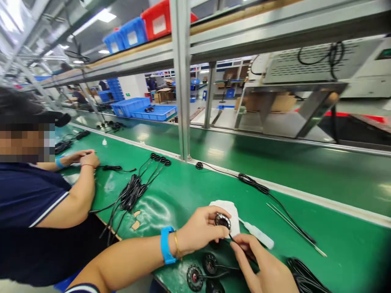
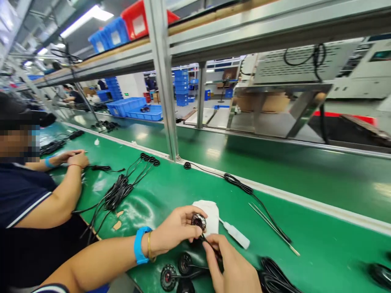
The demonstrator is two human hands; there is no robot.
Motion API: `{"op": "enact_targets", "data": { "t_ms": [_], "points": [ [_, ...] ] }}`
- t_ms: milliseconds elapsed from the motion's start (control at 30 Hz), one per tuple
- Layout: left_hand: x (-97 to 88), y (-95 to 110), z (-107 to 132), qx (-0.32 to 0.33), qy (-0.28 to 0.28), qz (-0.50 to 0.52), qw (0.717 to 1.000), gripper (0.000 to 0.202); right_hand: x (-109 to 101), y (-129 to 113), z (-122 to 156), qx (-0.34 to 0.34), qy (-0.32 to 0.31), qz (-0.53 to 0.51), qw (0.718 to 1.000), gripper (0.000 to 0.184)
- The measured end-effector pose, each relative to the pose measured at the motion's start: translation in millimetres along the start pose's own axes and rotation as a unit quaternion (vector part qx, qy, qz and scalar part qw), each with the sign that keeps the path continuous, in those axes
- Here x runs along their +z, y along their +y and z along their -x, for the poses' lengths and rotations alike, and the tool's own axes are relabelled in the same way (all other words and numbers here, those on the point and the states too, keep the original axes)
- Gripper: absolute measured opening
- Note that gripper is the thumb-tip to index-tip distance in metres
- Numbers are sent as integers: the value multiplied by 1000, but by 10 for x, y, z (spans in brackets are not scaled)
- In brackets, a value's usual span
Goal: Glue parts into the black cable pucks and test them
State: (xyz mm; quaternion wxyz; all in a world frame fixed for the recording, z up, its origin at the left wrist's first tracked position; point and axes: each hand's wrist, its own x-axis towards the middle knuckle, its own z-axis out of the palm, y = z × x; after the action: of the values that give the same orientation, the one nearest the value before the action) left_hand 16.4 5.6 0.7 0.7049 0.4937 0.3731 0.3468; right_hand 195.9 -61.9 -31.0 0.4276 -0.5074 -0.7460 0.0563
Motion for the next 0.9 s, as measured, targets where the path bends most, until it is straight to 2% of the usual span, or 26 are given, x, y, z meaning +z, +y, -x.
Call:
{"op": "enact_targets", "data": {
  "t_ms": [133, 300, 433, 500, 600, 733, 900],
  "points": [
    [-33, 49, 26, -7, -61, 77, 995, 56, -54, -114, -55, 43, 5, -22, 999, 17],
    [-43, 53, 35, -10, -63, 102, 993, 57, -133, -175, -134, 56, 22, -46, 997, 21],
    [-56, 70, 38, -7, -72, 88, 994, 54, -135, -189, -155, 39, 27, -57, 997, 17],
    [-59, 92, 46, 7, -80, 49, 996, 53, -121, -184, -136, 25, 22, -51, 998, 13],
    [-55, 142, 67, 73, -70, -65, 993, 46, -96, -175, -90, -3, 21, -17, 1000, 11],
    [-50, 188, 81, 171, -45, -181, 968, 36, -94, -196, -71, -39, 30, 31, 998, 12],
    [-67, 136, 62, 232, -55, -243, 940, 29, -116, -242, -103, -74, 38, 79, 993, 15]
  ]
}}
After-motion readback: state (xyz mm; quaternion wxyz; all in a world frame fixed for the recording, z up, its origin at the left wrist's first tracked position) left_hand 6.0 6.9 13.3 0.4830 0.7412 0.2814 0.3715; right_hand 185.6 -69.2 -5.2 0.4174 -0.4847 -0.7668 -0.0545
